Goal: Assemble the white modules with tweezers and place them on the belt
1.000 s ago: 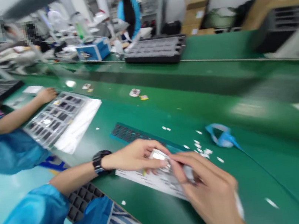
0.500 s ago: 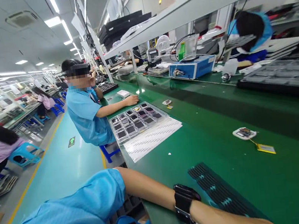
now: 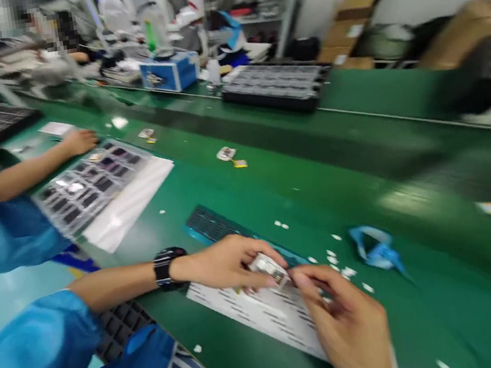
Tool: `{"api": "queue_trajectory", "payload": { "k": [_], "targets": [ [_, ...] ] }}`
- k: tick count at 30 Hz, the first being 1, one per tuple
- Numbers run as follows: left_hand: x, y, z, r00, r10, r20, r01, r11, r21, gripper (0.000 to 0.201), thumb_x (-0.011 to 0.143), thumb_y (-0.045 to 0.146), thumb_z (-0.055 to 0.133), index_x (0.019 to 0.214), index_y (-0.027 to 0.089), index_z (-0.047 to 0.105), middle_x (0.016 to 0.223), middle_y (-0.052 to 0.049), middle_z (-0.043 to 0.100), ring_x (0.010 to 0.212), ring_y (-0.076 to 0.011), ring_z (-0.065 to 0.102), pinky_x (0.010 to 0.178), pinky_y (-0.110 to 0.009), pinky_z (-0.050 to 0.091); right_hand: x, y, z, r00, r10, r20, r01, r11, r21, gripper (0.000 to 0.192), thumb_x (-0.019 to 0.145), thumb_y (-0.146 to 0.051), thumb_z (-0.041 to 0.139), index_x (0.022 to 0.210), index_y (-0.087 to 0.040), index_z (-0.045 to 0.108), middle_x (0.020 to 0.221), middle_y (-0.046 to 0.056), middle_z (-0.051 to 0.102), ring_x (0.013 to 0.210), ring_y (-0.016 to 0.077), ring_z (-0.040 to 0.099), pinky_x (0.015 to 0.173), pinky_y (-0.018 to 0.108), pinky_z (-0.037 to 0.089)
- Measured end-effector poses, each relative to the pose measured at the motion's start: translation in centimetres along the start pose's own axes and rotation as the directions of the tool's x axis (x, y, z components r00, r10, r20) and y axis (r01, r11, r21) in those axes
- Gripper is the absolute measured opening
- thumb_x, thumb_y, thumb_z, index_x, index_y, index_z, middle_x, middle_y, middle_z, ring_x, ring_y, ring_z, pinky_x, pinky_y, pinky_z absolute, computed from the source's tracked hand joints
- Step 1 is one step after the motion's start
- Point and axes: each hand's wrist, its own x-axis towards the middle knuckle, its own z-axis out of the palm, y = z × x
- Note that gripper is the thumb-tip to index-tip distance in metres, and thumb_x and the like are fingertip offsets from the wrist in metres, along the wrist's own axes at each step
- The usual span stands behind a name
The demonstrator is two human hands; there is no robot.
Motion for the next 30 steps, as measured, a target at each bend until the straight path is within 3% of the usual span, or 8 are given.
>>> {"api": "queue_trajectory", "payload": {
  "k": [2, 5, 11, 15, 20, 25, 30],
  "targets": [
    [0.2, -0.4, 0.0, 1.000, -0.004, -0.030, 0.004, 1.000, -0.004, 0.039, 0.083, 0.031, 0.074, 0.117, 0.014, 0.065, 0.068, 0.002, 0.064, 0.059, -0.0105, 0.065, 0.053, -0.020, 0.053, 0.4, -0.4, -0.7, 0.996, 0.092, -0.012, -0.092, 0.996, -0.002, 0.018, 0.093, -0.037, 0.063, 0.083, -0.024, 0.071, 0.072, 0.003, 0.075, 0.063, 0.0196, 0.073, 0.050, 0.024, 0.055],
    [0.3, -0.6, 0.0, 0.999, -0.002, -0.034, 0.001, 1.000, -0.022, 0.039, 0.086, 0.033, 0.070, 0.118, 0.013, 0.062, 0.073, 0.000, 0.066, 0.064, -0.0114, 0.066, 0.055, -0.021, 0.054, 1.3, 0.3, -1.6, 0.988, 0.131, -0.086, -0.139, 0.985, -0.098, 0.012, 0.092, -0.032, 0.064, 0.088, -0.023, 0.072, 0.075, 0.004, 0.077, 0.066, 0.0209, 0.075, 0.059, 0.029, 0.058],
    [0.1, 0.0, -0.2, 0.999, -0.043, -0.026, 0.041, 0.997, -0.067, 0.041, 0.091, 0.038, 0.065, 0.123, 0.013, 0.061, 0.074, 0.000, 0.067, 0.064, -0.0092, 0.064, 0.061, -0.022, 0.052, 1.3, 2.3, -4.1, 1.000, -0.002, 0.003, 0.003, 0.909, -0.416, 0.022, 0.088, -0.014, 0.056, 0.092, -0.023, 0.076, 0.091, 0.005, 0.079, 0.083, 0.0251, 0.076, 0.071, 0.037, 0.060],
    [0.0, 0.4, -0.1, 0.997, -0.074, -0.023, 0.072, 0.993, -0.090, 0.039, 0.091, 0.034, 0.066, 0.123, 0.013, 0.062, 0.074, 0.000, 0.067, 0.064, -0.0085, 0.064, 0.061, -0.020, 0.051, 1.2, 2.5, -4.6, 0.999, -0.045, -0.007, 0.035, 0.864, -0.501, 0.034, 0.083, -0.007, 0.052, 0.100, -0.023, 0.076, 0.105, 0.006, 0.079, 0.095, 0.0277, 0.076, 0.079, 0.042, 0.061],
    [0.1, 0.4, 0.0, 0.997, -0.074, -0.001, 0.073, 0.989, -0.126, 0.038, 0.090, 0.034, 0.066, 0.122, 0.013, 0.063, 0.070, 0.000, 0.067, 0.062, -0.0090, 0.064, 0.059, -0.021, 0.050, 1.4, 0.7, -3.6, 0.991, -0.113, -0.075, 0.075, 0.916, -0.393, 0.021, 0.091, -0.012, 0.060, 0.098, -0.023, 0.076, 0.098, 0.006, 0.080, 0.088, 0.0245, 0.076, 0.073, 0.038, 0.063],
    [0.1, 0.2, 0.1, 0.999, -0.049, 0.014, 0.051, 0.986, -0.156, 0.042, 0.087, 0.032, 0.072, 0.123, 0.013, 0.062, 0.073, -0.001, 0.070, 0.064, -0.0097, 0.066, 0.062, -0.022, 0.053, 0.8, -1.7, -1.7, 0.970, -0.239, -0.042, 0.220, 0.938, -0.269, 0.018, 0.093, -0.012, 0.064, 0.101, -0.025, 0.073, 0.092, 0.006, 0.078, 0.078, 0.0203, 0.074, 0.068, 0.034, 0.061],
    [0.1, 0.1, 0.4, 1.000, -0.018, 0.023, 0.022, 0.983, -0.183, 0.039, 0.091, 0.029, 0.066, 0.127, 0.014, 0.062, 0.091, -0.006, 0.075, 0.075, -0.0107, 0.071, 0.071, -0.023, 0.056, 0.0, -2.7, -0.4, 0.958, -0.285, 0.019, 0.284, 0.942, -0.179, 0.016, 0.089, -0.010, 0.067, 0.098, -0.022, 0.073, 0.087, 0.006, 0.071, 0.073, 0.0168, 0.068, 0.060, 0.028, 0.056]
  ]
}}
